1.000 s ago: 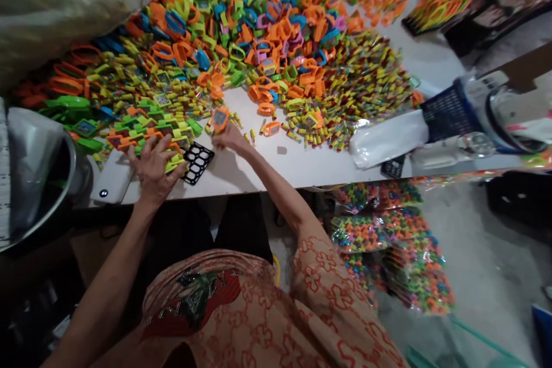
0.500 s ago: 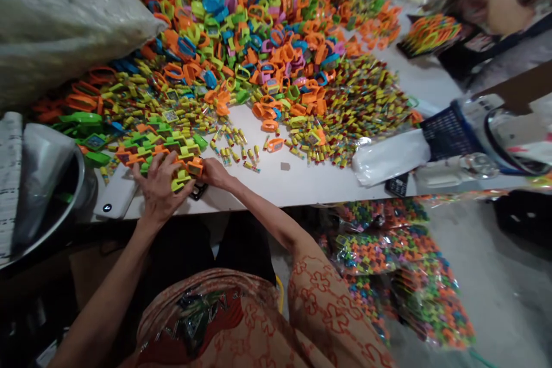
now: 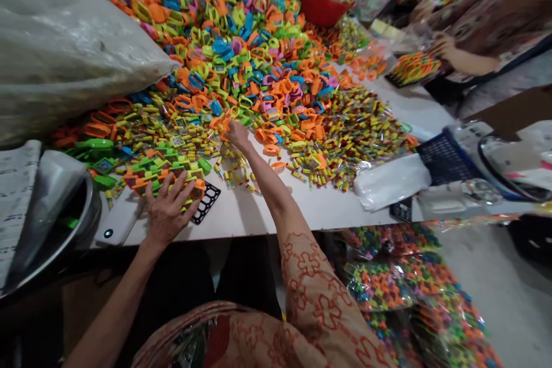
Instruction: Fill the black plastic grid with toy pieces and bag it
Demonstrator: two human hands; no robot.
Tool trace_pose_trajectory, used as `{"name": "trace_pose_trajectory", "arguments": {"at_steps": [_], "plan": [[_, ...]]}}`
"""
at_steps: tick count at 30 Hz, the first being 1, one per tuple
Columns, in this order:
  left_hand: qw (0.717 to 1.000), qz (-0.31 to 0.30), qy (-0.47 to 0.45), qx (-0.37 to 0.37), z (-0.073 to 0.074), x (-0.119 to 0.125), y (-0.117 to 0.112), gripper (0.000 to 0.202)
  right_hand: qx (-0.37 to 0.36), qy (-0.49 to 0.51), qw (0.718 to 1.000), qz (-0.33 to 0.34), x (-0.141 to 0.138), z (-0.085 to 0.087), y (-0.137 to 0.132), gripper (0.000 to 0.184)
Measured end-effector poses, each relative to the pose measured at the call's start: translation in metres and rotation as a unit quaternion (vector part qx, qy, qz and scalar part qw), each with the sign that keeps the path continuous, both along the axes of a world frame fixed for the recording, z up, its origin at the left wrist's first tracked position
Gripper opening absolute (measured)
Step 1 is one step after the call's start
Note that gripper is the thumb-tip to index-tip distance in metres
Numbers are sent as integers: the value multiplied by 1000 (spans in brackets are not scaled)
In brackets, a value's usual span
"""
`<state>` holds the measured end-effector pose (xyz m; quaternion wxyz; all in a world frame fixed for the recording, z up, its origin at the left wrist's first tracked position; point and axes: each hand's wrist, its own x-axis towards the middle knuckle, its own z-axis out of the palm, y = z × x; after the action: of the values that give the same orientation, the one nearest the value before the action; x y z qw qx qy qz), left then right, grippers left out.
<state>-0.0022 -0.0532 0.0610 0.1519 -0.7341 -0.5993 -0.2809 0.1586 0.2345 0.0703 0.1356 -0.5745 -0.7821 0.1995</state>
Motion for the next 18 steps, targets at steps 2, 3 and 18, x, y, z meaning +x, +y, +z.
{"name": "trace_pose_trajectory", "arguments": {"at_steps": [2, 3, 18], "plan": [[1000, -2, 5, 4, 1, 1, 0, 55, -9, 14, 1000, -8, -1, -6, -10, 43], [1000, -5, 4, 5, 1, 1, 0, 55, -15, 37, 999, -16, 3, -10, -21, 46], [995, 4, -83, -53, -4, 2, 4, 44, 10, -131, 961, 242, 16, -2, -72, 47]]}}
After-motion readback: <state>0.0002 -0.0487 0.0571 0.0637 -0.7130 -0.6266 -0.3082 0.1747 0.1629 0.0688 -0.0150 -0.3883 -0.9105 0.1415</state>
